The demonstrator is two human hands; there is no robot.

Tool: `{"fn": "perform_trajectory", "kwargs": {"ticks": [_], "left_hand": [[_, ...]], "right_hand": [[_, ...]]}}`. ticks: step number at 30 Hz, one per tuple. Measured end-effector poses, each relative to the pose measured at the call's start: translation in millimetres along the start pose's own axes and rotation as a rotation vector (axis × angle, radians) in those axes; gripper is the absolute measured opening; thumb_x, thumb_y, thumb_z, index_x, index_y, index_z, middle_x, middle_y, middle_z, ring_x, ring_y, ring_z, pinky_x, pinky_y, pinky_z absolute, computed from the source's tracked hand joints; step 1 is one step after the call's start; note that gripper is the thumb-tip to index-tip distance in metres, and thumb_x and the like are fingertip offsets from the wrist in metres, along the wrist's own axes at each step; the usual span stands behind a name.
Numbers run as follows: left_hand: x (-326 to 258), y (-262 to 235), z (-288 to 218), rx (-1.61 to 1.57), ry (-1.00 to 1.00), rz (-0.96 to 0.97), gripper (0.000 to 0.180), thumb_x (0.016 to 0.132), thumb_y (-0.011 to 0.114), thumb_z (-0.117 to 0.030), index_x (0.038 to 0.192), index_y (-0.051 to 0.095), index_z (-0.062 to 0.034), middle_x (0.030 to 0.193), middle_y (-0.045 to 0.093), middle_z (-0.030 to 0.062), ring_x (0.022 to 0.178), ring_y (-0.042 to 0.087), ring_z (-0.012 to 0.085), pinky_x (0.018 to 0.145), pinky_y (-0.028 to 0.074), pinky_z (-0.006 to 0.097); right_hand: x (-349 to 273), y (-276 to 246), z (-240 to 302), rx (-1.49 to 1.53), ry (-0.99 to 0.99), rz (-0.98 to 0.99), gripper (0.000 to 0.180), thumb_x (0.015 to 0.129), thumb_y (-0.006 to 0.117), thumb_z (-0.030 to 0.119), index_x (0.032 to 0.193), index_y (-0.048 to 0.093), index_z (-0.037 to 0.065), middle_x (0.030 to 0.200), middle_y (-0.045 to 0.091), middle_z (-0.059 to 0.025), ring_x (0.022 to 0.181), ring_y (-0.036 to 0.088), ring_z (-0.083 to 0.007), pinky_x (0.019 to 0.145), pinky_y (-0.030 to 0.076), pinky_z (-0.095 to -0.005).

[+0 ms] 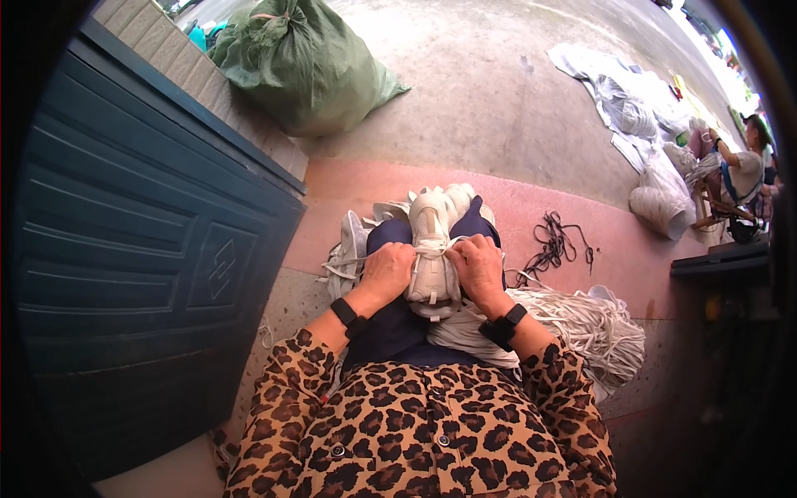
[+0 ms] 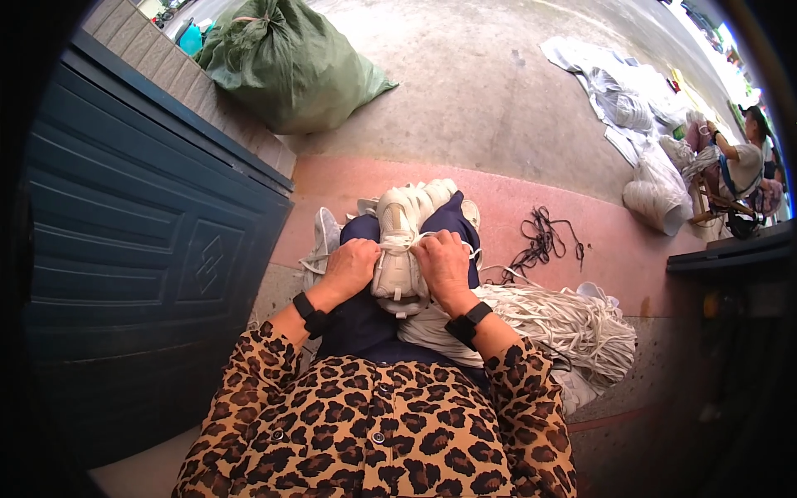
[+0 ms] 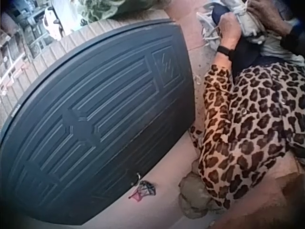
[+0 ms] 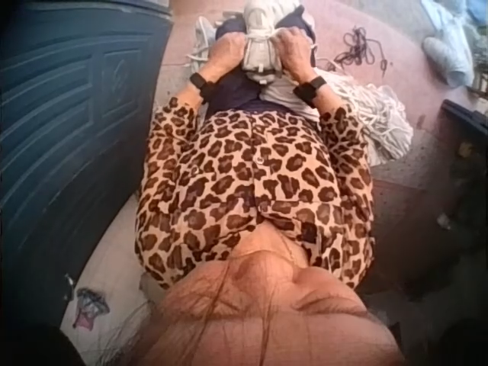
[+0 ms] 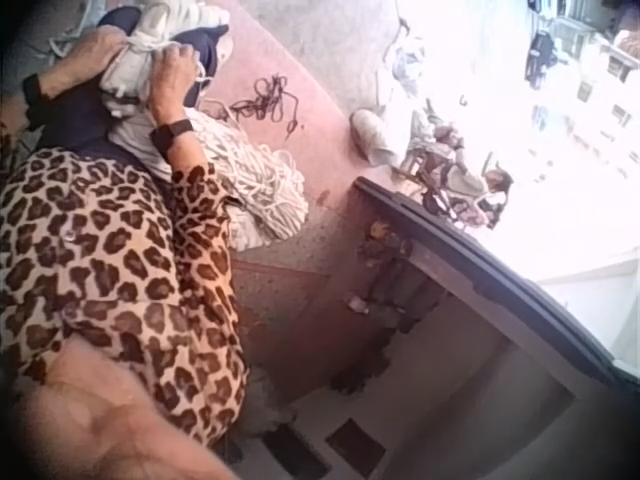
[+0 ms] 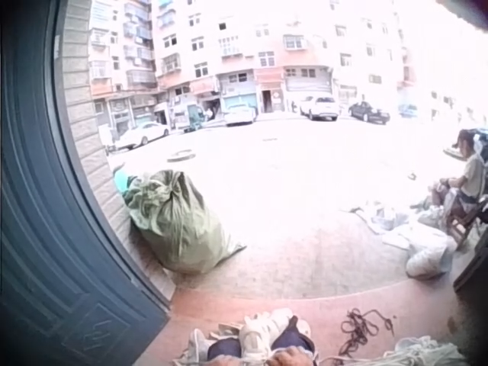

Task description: Bundling shoes together using long laces in a shoe manufacturing setting.

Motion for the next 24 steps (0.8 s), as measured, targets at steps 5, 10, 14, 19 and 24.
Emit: {"fn": "perform_trajectory", "kwargs": {"ticks": [5,10,14,19,24], "left_hand": [[-2.5,-11.9,3.1,0.054,-0.115,-0.061,0.016,0.077,0.06,-0.021,0.074,0.06,-0.0057,0.073,0.06,0.0096,0.074,0.055,0.0275,0.064,0.042,0.042],[-17.9,-17.3,-24.9,0.189,-0.097,-0.119,0.015,0.077,0.06,-0.02,0.08,0.063,-0.0055,0.075,0.06,0.0094,0.078,0.052,0.0279,0.068,0.042,0.041],[-7.7,-6.0,-8.8,0.038,-0.091,0.045,0.014,0.078,0.057,-0.017,0.084,0.062,-0.0048,0.077,0.06,0.0103,0.077,0.052,0.029,0.068,0.043,0.04],[44.7,-9.1,-27.2,-0.078,-0.012,0.019,0.02,0.08,0.055,-0.014,0.095,0.06,-0.0025,0.081,0.061,0.0171,0.075,0.056,0.0333,0.066,0.046,0.042],[89.5,72.9,-33.3,-0.346,-0.249,0.716,0.05,0.074,0.061,-0.008,0.122,0.047,0.0026,0.075,0.062,0.0142,0.057,0.058,0.0202,0.049,0.044,0.031]], "right_hand": [[-4.3,0.0,18.6,-0.239,-0.161,0.068,0.019,0.075,0.062,0.028,0.081,0.064,0.01,0.078,0.055,-0.0045,0.081,0.051,-0.0225,0.069,0.035,-0.0361],[-13.4,1.1,27.1,-0.214,-0.133,0.16,0.031,0.076,0.061,0.033,0.087,0.063,0.005,0.082,0.056,-0.009,0.086,0.05,-0.0246,0.07,0.036,-0.0383],[-12.2,10.9,14.6,-0.119,-0.115,0.199,0.021,0.078,0.058,0.023,0.087,0.063,0.005,0.081,0.056,-0.0094,0.086,0.05,-0.0265,0.072,0.039,-0.0399],[-19.9,-7.4,15.6,0.151,-0.121,-0.052,0.011,0.073,0.058,0.006,0.083,0.06,0.003,0.081,0.057,-0.0106,0.078,0.052,-0.028,0.072,0.043,-0.0373],[-20.6,6.2,16.7,0.092,-0.147,0.009,0.023,0.071,0.059,0.005,0.094,0.058,0.004,0.086,0.059,-0.0098,0.084,0.054,-0.0279,0.073,0.044,-0.0371]]}}
Point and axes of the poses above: each hand's wrist, its own x-axis towards the middle knuckle, its own y-axis out of the palm, z = x × y, the point moved 9 cm from there along x, towards the middle knuckle
